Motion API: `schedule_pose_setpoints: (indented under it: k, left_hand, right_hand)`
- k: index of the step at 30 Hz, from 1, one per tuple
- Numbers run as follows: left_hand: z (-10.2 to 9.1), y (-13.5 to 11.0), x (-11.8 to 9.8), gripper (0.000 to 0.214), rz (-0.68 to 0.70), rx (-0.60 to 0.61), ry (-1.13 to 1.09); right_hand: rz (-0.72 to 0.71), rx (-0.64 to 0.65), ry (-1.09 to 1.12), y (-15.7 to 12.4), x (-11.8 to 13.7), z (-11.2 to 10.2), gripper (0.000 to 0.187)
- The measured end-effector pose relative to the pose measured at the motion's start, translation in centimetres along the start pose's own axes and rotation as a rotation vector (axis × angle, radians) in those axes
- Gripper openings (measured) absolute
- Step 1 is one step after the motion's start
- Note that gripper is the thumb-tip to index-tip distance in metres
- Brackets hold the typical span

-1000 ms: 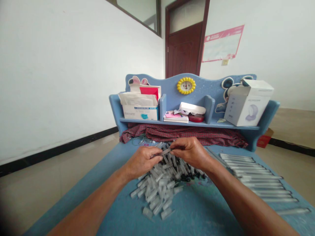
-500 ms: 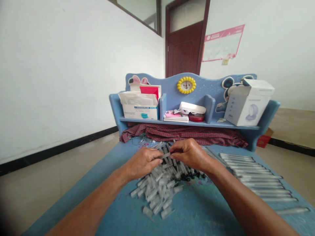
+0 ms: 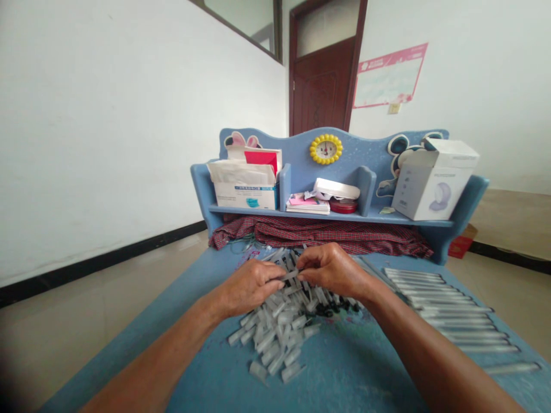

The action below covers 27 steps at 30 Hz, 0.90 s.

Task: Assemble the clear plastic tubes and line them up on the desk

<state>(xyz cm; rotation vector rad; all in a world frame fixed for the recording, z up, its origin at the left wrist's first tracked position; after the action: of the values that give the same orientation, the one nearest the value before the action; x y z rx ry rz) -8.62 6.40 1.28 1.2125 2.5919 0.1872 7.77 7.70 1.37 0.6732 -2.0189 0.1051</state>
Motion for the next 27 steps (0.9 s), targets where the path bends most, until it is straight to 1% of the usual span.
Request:
schedule_pose_setpoints:
  k: [3,5,7,11,13,18,22,25,27]
  left_hand:
    - [-0.1,0.0,-0.1,0.017,0.007,0.032,-0.042]
    - [-0.2,-0.1,-0.1,0.017,0.006,0.043,-0.065]
    - [-0.3,-0.1,-0.1,0.017,-0.001,0.04,-0.06]
    - [-0.3,0.0,-0.1,0.016,0.004,0.014,0.019]
    - [-0.2,0.0,-0.2,0.016,0.01,0.004,0.052]
    - [-0.1,-0.1,-0.2,0.017,0.012,0.012,0.038]
    - [-0.1,0.0,0.0,0.017,0.0,0.023,-0.007]
    - [-0.1,0.0,0.0,0.016,-0.01,0.018,-0.024]
    - [-0.1,0.0,0.0,0.016,-0.014,0.011,-0.029]
  right_hand:
    - [0.011,0.015,0.015,-0.1,-0.1,-0.1,0.014]
    - [0.007,0.004,-0.024,-0.2,0.2,-0.2,0.016]
    - [-0.019,-0.007,-0.109,-0.3,0.6,-0.4,0.017]
    - [-0.107,0.001,-0.314,-0.4,1.4,-0.4,0.021]
    - [-0.132,0.012,-0.366,-0.5,1.5,-0.3,0.025]
    - [-0.117,0.026,-0.364,-0.3,0.8,0.0,0.039]
    - [-0.088,0.022,-0.348,-0.1,0.4,-0.1,0.046]
    - [-0.09,0.001,-0.29,-0.2,0.5,-0.6,0.044]
    - [-0.076,-0.004,-0.228,-0.3,0.5,-1.0,0.034]
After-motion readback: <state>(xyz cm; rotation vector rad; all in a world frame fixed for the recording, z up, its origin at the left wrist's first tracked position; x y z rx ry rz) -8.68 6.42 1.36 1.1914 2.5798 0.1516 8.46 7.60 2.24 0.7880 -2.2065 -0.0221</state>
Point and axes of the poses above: each hand's wrist, its own y-axis towards the middle knuckle, its own z-axis out of the palm, x = y × z, the point moved 4 cm from there along y, towards the middle knuckle, and after that the axes turned 3 degrees about z, right-handed, at the moved point
